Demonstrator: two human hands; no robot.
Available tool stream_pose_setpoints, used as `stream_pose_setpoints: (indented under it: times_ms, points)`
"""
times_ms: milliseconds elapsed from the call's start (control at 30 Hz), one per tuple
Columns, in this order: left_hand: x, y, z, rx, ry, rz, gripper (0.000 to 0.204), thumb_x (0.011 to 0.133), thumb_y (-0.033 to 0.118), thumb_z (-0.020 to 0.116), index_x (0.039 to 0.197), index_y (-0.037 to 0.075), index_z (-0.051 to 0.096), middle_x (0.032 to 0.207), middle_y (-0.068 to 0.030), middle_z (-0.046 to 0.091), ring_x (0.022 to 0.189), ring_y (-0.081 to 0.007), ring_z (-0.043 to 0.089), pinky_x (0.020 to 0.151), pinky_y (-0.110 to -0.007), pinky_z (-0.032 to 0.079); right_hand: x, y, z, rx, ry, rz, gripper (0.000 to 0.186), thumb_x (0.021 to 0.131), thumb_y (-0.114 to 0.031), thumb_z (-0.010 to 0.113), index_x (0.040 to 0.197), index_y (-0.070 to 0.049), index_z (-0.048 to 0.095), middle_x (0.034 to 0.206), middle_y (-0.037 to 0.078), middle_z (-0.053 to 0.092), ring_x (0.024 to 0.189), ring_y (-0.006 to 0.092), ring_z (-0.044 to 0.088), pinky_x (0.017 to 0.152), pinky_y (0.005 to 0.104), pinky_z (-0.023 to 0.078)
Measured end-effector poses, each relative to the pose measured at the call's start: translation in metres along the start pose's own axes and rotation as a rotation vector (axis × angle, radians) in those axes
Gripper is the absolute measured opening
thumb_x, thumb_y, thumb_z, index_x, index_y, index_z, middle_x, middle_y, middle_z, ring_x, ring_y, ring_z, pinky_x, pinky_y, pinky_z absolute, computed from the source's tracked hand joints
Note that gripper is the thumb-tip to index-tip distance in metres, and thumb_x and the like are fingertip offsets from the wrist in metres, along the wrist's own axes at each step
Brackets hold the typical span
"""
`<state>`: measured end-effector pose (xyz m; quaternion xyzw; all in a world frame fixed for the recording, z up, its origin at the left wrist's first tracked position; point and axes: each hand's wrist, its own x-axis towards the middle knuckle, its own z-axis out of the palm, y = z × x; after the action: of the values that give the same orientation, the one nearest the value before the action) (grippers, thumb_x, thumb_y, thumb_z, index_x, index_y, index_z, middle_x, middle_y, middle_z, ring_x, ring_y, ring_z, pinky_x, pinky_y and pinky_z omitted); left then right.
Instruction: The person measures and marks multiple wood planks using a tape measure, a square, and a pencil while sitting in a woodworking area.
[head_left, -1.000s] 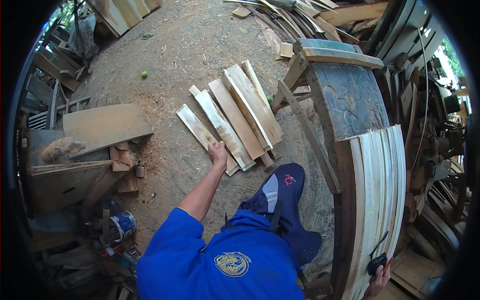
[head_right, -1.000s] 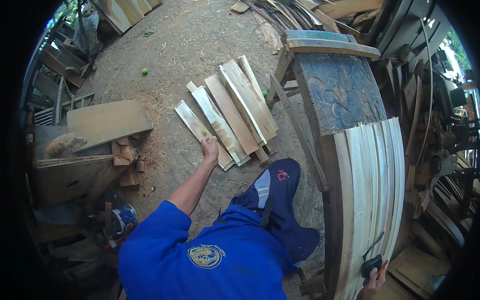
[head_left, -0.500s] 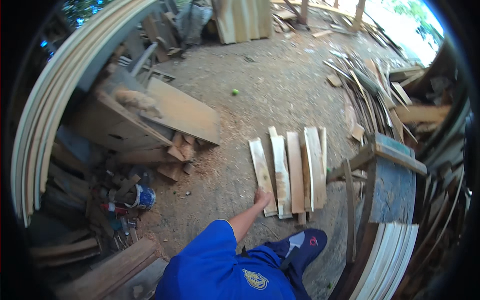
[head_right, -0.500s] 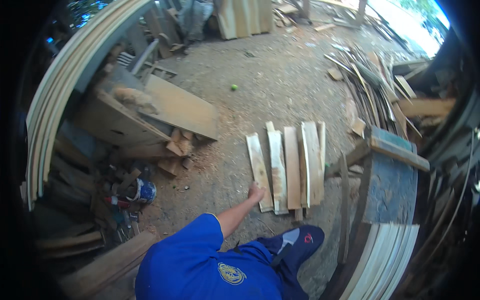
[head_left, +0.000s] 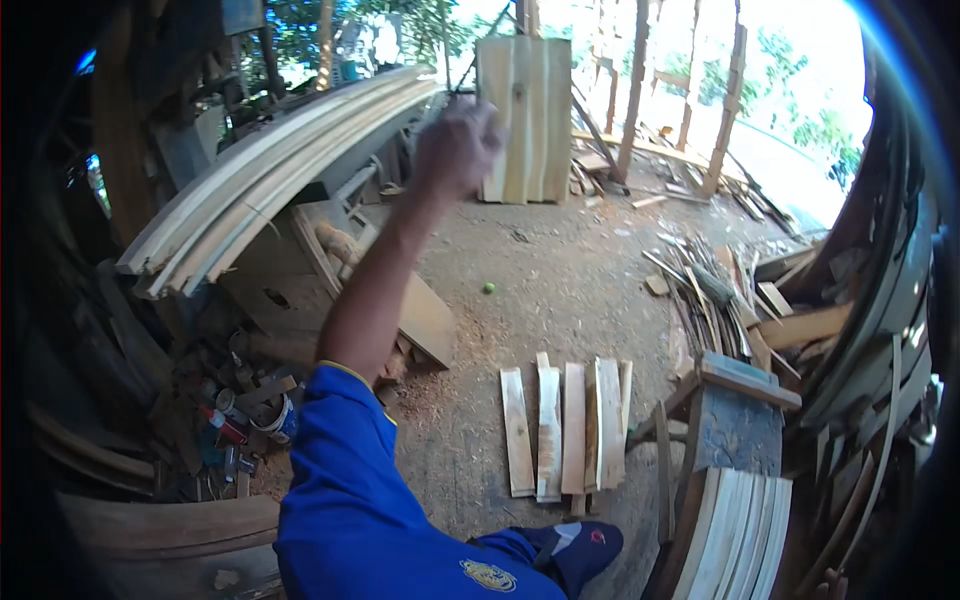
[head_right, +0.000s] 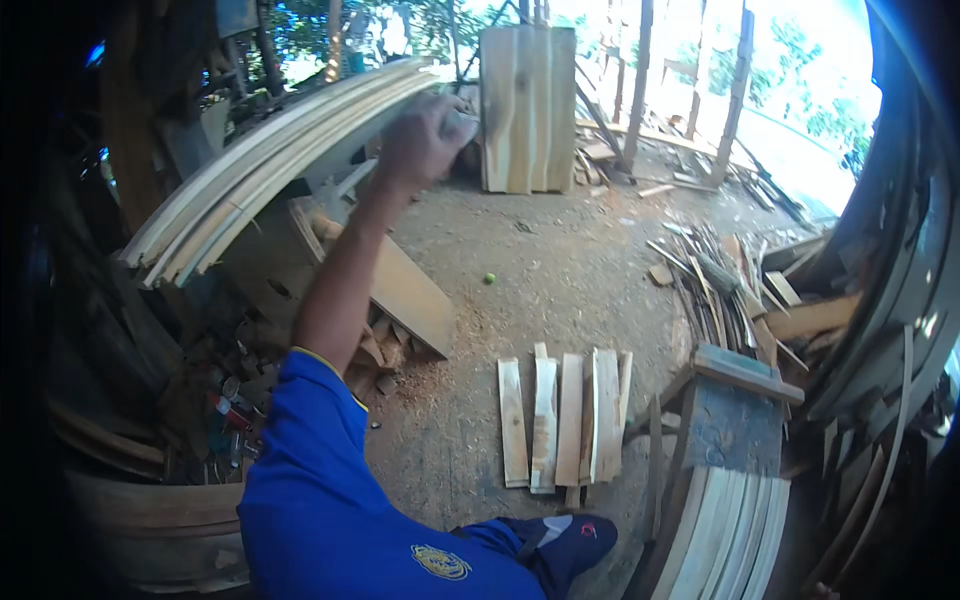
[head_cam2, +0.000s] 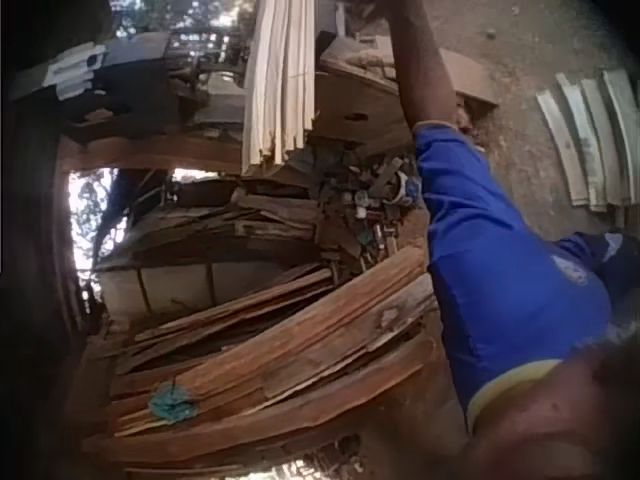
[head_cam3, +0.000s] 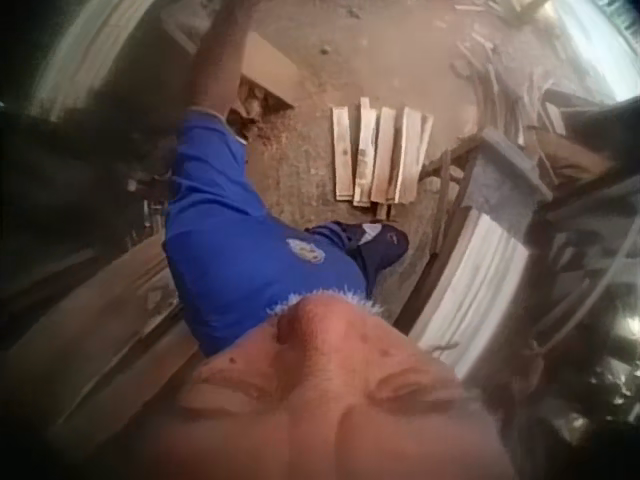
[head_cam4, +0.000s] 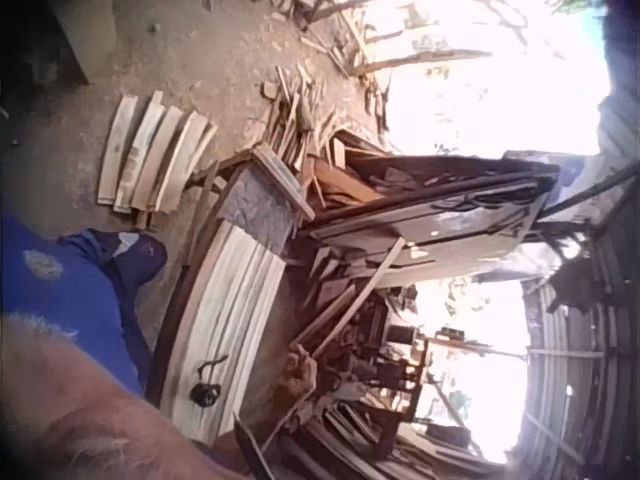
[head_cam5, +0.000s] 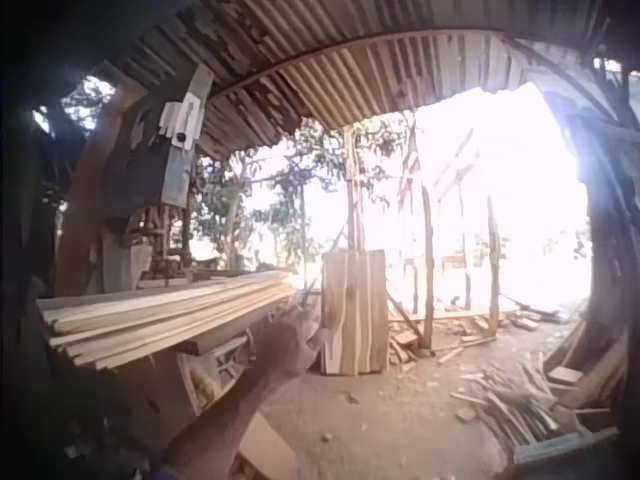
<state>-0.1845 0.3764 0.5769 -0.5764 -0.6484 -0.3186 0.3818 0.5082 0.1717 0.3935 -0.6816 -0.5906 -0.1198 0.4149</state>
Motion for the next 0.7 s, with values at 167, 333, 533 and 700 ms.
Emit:
stream_pose_setpoints:
  times_ms: [167, 333, 533, 700]
  points:
    - [-0.073, 0.032, 0.054, -0.597, -0.161, -0.225, 0.037, 0.1, 0.038, 0.062, 0.119, 0.006, 0.067, 0.092, -0.0086, 0.07, 0.073, -0.018, 0.065, 0.067, -0.035, 0.055, -0.019, 0.021, -0.07, -0.194, 0.003, 0.104, 0.05, 0.106, -0.036, 0.053, 0.141, 0.0, 0.054, 0.125, 0.015, 0.067, 0.092, 0.0258, 0.065, 0.079, 0.0354, 0.053]
    - [-0.352, 0.095, 0.29, -1.035, -1.056, -0.899, 0.052, 0.095, 0.036, 0.069, 0.128, -0.001, 0.057, 0.095, -0.0119, 0.067, 0.071, -0.0151, 0.064, 0.052, -0.032, 0.052, -0.046, 0.04, -0.128, -0.37, -0.054, 0.289, 0.05, 0.106, -0.036, 0.053, 0.142, -0.001, 0.053, 0.125, 0.015, 0.067, 0.091, 0.0255, 0.065, 0.079, 0.0354, 0.053]
    - [-0.579, 0.188, 0.406, -0.29, -1.243, -0.973, 0.074, 0.085, 0.035, 0.071, 0.143, 0.0, 0.04, 0.131, -0.0237, 0.055, 0.116, -0.0387, 0.06, 0.099, -0.054, 0.049, -0.09, 0.033, -0.192, -0.822, -0.171, 0.501, 0.051, 0.107, -0.037, 0.053, 0.143, -0.001, 0.052, 0.125, 0.015, 0.067, 0.089, 0.0251, 0.065, 0.078, 0.0355, 0.053]
    - [-0.618, 0.229, 0.435, -0.2, -1.155, -1.202, 0.082, 0.087, 0.047, 0.072, 0.143, 0.004, 0.031, 0.143, -0.028, 0.044, 0.131, -0.0444, 0.049, 0.108, -0.053, 0.043, -0.115, 0.009, -0.245, -1.397, -0.409, 0.231, 0.059, 0.105, -0.039, 0.056, 0.15, -0.004, 0.041, 0.131, 0.013, 0.063, 0.086, 0.0253, 0.064, 0.077, 0.0361, 0.054]
